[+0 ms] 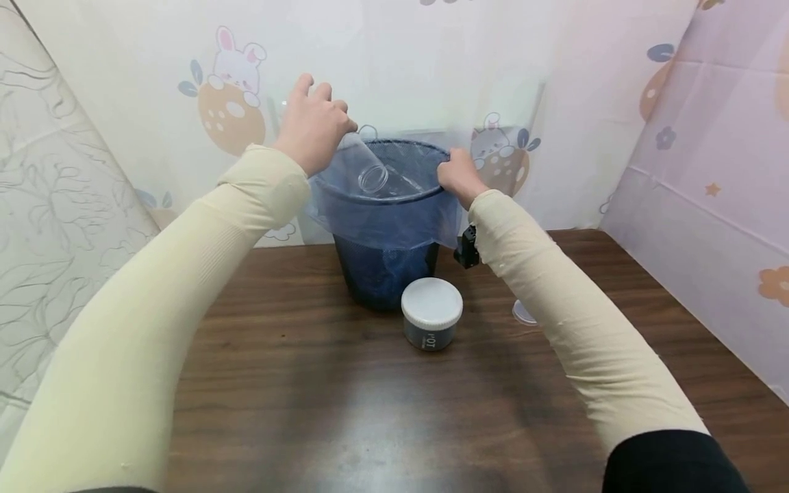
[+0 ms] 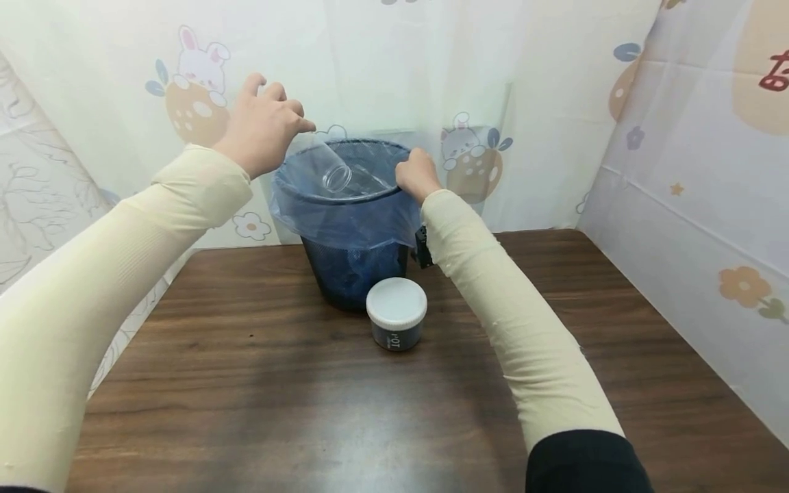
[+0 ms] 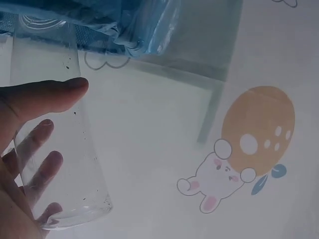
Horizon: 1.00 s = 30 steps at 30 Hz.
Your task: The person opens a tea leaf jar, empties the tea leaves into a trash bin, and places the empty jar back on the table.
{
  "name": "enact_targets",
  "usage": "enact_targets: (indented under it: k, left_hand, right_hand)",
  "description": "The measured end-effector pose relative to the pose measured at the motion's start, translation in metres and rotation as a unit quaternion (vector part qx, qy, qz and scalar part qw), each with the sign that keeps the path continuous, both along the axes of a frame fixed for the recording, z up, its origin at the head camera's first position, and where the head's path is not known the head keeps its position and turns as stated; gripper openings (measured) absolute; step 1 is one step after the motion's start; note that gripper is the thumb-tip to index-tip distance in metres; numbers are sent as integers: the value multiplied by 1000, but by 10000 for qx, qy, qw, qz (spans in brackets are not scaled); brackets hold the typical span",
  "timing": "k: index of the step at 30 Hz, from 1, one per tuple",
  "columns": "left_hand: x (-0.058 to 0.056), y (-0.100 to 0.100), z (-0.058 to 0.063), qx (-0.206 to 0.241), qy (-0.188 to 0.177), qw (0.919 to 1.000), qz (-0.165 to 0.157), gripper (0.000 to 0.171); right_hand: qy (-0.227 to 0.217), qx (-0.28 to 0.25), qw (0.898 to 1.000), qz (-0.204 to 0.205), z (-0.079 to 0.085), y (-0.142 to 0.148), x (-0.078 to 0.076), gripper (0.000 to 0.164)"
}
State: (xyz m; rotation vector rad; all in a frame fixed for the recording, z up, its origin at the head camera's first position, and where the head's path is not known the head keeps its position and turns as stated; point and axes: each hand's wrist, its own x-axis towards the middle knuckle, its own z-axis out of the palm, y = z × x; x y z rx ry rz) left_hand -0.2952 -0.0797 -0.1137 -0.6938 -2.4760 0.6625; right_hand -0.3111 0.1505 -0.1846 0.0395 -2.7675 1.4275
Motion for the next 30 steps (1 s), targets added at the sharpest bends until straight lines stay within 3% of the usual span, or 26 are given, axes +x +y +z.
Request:
enact_targets:
  k: [9,14,21,23,25,30]
  left_hand:
    - [4,-2,2,385,-258,9989,78,45]
    - [5,-9,1,758,-415,9961,163,47]
    - [7,-17,-2,1247,-652,9891,439,57]
    - [6,-19,-2,1447,-770,9851,512,60]
    - [5,-21,-3,1645,-850,9813,526,62]
    - [5,-23,-3,2205,-921,9700,441,68]
  right_hand:
    - [111,-117,9998,152,-5,4,0,64]
    - [9,82,9996,278,-6,6,-3,57]
    - [-688,273,9926,965,0,17,-11,62]
    - [-706,290,9901,1177,3,20,-10,64]
    - [-462,399,9895,1307,4,22,-8,65]
    - [693,1028,9814,1467,6,18,-1,62]
